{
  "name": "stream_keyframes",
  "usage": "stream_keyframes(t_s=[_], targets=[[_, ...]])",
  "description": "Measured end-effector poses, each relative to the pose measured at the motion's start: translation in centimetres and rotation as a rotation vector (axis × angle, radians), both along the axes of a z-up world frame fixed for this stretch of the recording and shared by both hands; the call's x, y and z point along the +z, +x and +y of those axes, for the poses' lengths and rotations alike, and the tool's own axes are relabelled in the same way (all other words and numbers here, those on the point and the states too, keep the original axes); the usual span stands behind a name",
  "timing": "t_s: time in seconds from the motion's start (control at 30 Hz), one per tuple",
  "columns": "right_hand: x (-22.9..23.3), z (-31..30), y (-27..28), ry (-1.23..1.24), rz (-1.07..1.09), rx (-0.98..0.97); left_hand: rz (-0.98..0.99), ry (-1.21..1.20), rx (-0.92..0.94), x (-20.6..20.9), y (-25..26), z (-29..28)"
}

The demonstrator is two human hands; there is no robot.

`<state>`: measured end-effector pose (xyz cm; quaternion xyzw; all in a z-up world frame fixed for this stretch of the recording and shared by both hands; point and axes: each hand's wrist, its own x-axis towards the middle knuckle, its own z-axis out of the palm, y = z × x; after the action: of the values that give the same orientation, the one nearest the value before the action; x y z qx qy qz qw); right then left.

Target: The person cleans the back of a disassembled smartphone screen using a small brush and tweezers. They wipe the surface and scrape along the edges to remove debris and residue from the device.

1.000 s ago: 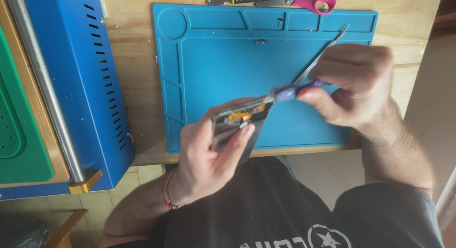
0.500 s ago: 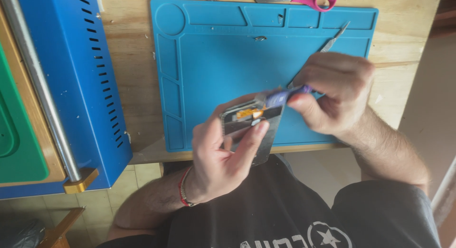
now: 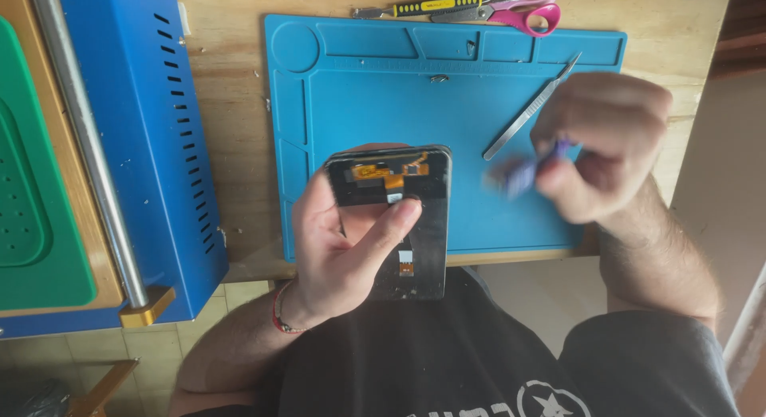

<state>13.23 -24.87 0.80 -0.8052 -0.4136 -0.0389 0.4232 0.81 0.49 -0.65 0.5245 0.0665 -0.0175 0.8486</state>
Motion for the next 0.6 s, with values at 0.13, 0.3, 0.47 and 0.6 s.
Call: stream_keyframes(t_s=[0.13, 0.3, 0.47, 0.6], targets=[[-0.7, 0.2, 1.1, -0.104, -0.175, 0.159, 0.062, -0.24, -0.229, -0.6, 0.5, 0.0], [-1.2, -1.4, 2.6, -0.009, -0.008, 0.109, 0.143, -0.255, -0.313, -1.8, 0.3, 0.1], [-1.7, -1.8, 3.1, -0.219, -0.147, 0.149, 0.161, -0.227, -0.34, -2.4, 0.3, 0.4], [0.1, 0.6, 1.6, -0.034, -0.154, 0.249, 0.152, -0.193, -0.286, -3.2, 0.6, 0.4]])
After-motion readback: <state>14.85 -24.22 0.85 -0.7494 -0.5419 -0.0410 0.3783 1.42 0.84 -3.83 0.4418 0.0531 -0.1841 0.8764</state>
